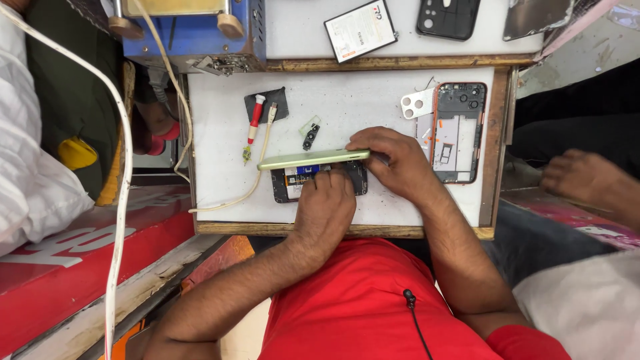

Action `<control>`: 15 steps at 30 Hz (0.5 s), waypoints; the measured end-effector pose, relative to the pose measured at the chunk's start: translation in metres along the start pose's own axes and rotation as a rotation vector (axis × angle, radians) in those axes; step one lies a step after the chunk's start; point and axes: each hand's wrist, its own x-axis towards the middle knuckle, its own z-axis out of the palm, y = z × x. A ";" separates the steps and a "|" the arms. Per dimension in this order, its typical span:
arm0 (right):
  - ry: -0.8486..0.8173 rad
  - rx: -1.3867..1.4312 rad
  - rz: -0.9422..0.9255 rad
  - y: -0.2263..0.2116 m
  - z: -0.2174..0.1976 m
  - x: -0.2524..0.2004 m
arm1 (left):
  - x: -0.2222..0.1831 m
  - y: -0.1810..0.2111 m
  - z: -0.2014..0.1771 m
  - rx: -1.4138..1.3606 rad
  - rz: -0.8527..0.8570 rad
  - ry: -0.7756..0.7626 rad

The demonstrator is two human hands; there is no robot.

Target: The person applies adhesive to a smartphone frame, then assembles the phone by placing the back cover and connecting internal components. The person also handles a battery and other phone parts on the workbench.

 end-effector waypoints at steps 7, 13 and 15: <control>-0.025 -0.025 0.033 0.003 0.001 0.000 | -0.016 -0.011 0.000 -0.225 -0.190 0.117; -0.048 -0.048 0.003 0.010 0.002 0.004 | -0.051 -0.051 -0.020 -0.523 -0.288 0.308; -0.069 -0.003 0.053 0.009 0.002 0.004 | -0.057 -0.067 -0.026 -0.523 -0.326 0.412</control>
